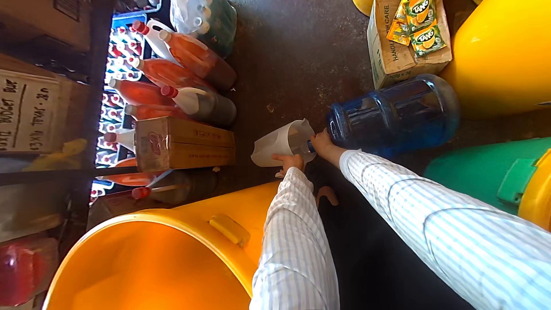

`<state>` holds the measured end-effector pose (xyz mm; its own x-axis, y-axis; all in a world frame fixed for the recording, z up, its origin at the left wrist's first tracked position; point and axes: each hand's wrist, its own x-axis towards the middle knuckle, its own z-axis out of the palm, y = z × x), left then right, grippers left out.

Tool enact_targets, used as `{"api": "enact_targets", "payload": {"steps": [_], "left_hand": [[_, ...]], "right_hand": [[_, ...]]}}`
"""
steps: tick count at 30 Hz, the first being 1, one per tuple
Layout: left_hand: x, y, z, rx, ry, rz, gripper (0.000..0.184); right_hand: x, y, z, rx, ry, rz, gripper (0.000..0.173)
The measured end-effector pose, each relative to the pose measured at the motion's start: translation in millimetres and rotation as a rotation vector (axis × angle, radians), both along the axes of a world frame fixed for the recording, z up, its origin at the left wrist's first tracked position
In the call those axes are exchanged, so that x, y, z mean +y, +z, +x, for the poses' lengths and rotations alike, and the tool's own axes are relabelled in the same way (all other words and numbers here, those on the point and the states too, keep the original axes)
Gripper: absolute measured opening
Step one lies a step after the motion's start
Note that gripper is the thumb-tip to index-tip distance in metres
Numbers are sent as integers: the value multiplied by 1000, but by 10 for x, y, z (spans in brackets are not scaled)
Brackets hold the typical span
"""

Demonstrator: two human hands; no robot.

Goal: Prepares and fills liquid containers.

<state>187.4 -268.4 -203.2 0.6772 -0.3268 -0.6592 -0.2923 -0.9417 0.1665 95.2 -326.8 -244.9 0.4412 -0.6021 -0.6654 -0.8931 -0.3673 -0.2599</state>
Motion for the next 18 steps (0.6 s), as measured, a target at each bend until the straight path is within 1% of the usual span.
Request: {"api": "enact_targets", "payload": {"steps": [8,12,18], "left_hand": [[21,-13,-5,22,35,-32,104],[34,-38,11,28,36,-40,104],[22,-46,1,30,34,-29,104]], "right_hand": [[6,-34,14,-7,-3,-14,47],[-2,-30,4,-50,-44,14,48],[0,-42,7,-27,-14,2,47]]}}
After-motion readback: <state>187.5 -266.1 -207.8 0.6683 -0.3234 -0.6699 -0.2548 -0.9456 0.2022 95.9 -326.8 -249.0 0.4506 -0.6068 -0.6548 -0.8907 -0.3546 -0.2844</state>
